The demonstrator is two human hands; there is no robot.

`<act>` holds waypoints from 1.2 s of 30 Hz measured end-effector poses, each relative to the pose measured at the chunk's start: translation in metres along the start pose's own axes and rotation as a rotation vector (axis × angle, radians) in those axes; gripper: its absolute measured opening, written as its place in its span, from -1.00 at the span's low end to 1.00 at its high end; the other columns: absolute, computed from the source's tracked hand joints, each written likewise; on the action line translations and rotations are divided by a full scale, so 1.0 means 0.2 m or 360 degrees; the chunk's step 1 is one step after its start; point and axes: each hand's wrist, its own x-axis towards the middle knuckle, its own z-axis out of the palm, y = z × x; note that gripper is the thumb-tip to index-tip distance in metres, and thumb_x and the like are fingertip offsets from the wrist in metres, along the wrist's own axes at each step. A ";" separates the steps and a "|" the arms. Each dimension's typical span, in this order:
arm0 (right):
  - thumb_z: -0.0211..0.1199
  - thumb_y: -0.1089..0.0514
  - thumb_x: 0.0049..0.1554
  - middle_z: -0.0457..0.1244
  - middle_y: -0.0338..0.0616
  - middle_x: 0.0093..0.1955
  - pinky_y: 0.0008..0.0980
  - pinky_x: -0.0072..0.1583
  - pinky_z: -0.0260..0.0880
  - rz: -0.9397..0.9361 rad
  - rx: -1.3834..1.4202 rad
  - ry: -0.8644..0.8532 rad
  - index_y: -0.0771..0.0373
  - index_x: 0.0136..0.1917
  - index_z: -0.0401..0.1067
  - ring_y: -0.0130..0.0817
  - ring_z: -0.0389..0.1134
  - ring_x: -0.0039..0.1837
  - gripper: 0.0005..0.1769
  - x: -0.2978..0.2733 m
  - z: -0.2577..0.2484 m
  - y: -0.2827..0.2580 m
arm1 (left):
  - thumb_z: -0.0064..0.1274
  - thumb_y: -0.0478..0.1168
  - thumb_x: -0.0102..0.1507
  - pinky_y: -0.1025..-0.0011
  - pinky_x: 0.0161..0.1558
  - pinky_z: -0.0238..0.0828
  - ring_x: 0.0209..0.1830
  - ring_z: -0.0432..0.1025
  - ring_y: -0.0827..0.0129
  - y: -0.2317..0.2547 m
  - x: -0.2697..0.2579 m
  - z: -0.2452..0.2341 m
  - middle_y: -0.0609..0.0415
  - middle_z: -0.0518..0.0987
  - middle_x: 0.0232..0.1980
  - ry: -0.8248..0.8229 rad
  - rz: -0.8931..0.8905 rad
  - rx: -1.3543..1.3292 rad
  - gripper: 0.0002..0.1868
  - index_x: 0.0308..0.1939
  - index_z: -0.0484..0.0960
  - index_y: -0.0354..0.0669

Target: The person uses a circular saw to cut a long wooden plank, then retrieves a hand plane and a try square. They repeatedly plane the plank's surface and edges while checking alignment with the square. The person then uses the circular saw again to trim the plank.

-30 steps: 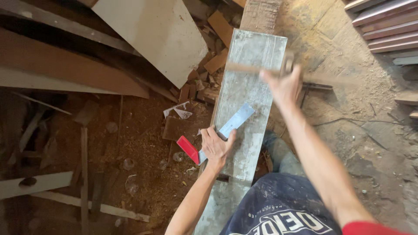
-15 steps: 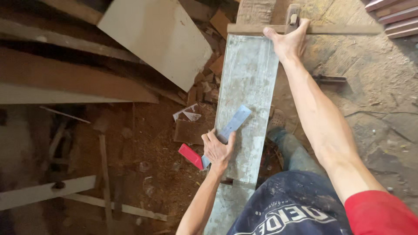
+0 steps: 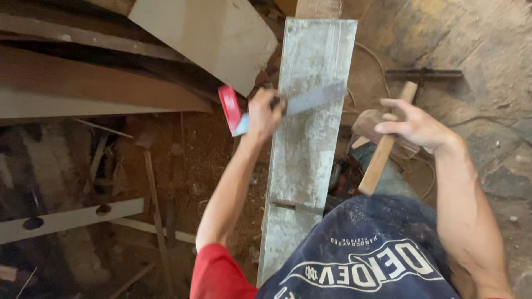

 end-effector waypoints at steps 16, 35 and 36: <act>0.45 -0.02 -0.03 -0.25 0.20 0.73 -0.25 0.59 -0.17 -0.0181 0.0073 -0.0286 0.34 0.68 -0.37 -0.11 -0.13 0.69 0.33 0.28 0.16 -0.24 | 0.15 -0.59 0.15 0.35 -0.11 0.58 -0.20 0.61 0.26 -0.12 0.55 0.07 -0.02 0.64 -0.22 -0.0553 0.0062 -0.0204 -0.71 -0.13 0.49 -0.30; 0.39 -0.07 0.04 -0.29 0.29 0.74 -0.27 0.62 -0.32 -0.0349 -0.0143 -0.0164 0.45 0.68 -0.31 -0.06 -0.34 0.75 0.26 0.33 0.22 -0.27 | 0.15 -0.54 0.08 0.22 -0.17 0.53 -0.24 0.55 0.06 -0.27 0.60 0.08 -0.11 0.58 -0.22 -0.0606 -0.0055 -0.0254 -0.58 -0.03 0.40 -0.27; 0.38 -0.07 0.04 -0.27 0.28 0.74 -0.28 0.63 -0.30 -0.0320 -0.0130 -0.0160 0.45 0.69 -0.31 -0.07 -0.31 0.76 0.26 0.33 0.23 -0.27 | 0.16 -0.53 0.08 0.20 -0.15 0.51 -0.23 0.54 0.02 -0.29 0.60 0.09 -0.14 0.58 -0.21 -0.0578 0.0000 -0.0226 -0.56 0.00 0.42 -0.29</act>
